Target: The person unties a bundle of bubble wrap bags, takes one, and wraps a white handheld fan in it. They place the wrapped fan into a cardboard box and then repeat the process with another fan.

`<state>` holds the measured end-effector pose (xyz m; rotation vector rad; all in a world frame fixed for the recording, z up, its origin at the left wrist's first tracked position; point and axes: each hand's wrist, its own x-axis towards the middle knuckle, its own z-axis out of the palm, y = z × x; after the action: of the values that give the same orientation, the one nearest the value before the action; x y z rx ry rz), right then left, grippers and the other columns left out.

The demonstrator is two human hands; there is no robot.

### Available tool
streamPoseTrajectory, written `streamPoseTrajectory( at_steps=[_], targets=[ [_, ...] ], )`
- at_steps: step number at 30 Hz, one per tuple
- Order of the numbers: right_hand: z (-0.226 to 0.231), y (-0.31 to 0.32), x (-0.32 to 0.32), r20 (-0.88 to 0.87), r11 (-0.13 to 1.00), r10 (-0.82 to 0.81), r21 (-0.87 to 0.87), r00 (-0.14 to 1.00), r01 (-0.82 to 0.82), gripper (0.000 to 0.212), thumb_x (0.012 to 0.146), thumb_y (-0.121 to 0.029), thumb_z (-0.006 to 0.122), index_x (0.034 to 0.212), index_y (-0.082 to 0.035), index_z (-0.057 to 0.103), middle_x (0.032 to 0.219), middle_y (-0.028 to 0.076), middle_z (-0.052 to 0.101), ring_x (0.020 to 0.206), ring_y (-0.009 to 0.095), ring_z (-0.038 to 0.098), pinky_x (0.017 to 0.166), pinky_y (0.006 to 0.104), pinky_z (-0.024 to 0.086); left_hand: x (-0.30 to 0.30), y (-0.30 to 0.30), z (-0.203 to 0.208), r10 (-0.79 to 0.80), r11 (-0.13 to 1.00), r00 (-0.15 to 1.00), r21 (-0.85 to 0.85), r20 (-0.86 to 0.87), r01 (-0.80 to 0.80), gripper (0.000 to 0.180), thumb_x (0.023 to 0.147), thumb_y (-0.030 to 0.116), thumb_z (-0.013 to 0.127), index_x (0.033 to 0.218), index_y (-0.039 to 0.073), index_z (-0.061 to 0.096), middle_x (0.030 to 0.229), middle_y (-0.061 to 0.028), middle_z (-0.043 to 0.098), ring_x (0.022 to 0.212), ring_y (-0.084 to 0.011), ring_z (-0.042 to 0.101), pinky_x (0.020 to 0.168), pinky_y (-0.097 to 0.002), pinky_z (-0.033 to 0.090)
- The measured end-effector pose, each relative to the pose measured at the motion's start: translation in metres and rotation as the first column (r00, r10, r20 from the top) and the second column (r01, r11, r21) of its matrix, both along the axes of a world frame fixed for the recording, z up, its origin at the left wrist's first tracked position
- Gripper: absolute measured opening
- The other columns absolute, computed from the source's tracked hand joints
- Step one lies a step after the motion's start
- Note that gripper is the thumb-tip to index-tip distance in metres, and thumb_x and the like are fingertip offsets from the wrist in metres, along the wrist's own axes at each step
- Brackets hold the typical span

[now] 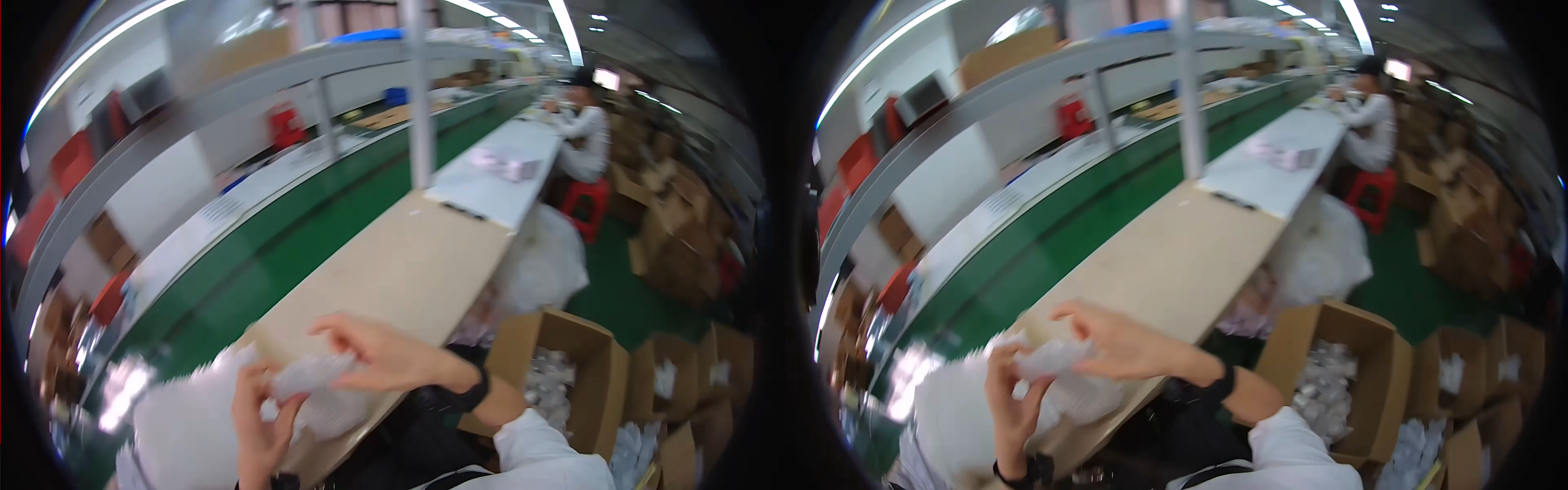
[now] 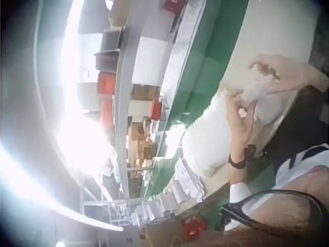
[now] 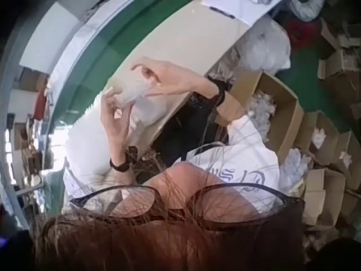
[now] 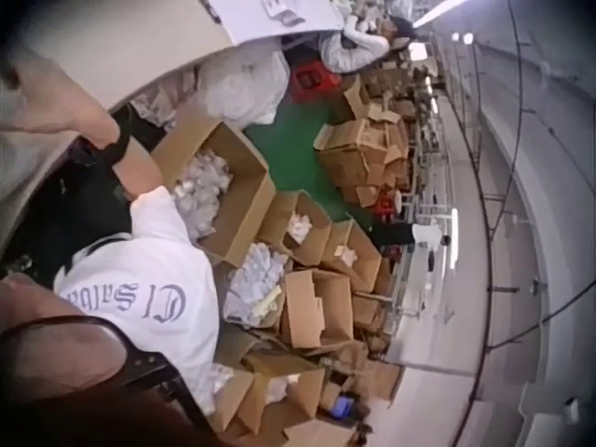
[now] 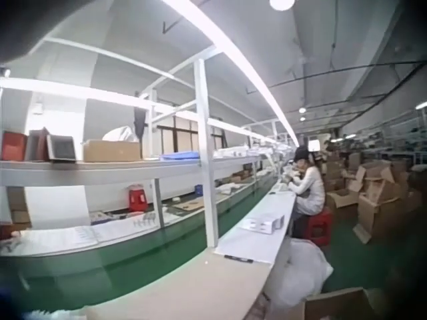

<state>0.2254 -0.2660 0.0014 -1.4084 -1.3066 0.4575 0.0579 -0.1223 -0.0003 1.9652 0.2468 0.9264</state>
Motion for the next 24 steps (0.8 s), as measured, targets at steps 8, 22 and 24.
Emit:
streamPoseTrajectory(
  at_steps=[8, 22, 24],
  targets=[
    [-0.011, -0.019, 0.003, 0.268, 0.991, 0.088, 0.077, 0.959, -0.112, 0.025, 0.084, -0.015, 0.067, 0.103, -0.003, 0.055, 0.092, 0.014, 0.055, 0.083, 0.032, 0.054, 0.072, 0.0361, 0.045, -0.007, 0.005, -0.038, -0.070, 0.906, 0.979, 0.422, 0.190, -0.017, 0.047, 0.082, 0.005, 0.070, 0.124, 0.004, 0.049, 0.106, -0.0141, 0.062, 0.084, -0.0274, 0.060, 0.072, -0.0349, 0.050],
    [-0.106, -0.308, 0.050, -0.074, 0.220, -0.975, -0.212, 0.208, 0.952, 0.023, 0.089, -0.019, 0.062, 0.091, -0.001, 0.048, 0.069, 0.010, 0.057, 0.052, 0.014, 0.058, 0.046, 0.0329, 0.048, -0.036, 0.021, -0.034, 0.128, 0.959, 0.884, 0.285, -0.449, 0.005, 0.033, 0.084, 0.026, 0.065, 0.104, 0.000, 0.060, 0.106, -0.0202, 0.059, 0.101, -0.0390, 0.054, 0.089, -0.0480, 0.042],
    [-0.151, -0.349, 0.065, 0.005, 0.017, -1.000, -0.331, 0.020, 0.944, 0.023, 0.085, -0.017, 0.064, 0.089, 0.001, 0.050, 0.074, 0.017, 0.062, 0.058, 0.022, 0.064, 0.049, 0.0360, 0.052, -0.039, 0.021, -0.031, 0.154, 0.975, 0.864, 0.217, -0.480, -0.053, 0.031, 0.085, 0.025, 0.065, 0.104, 0.000, 0.061, 0.106, -0.0206, 0.057, 0.101, -0.0395, 0.052, 0.089, -0.0483, 0.041]
  ],
)
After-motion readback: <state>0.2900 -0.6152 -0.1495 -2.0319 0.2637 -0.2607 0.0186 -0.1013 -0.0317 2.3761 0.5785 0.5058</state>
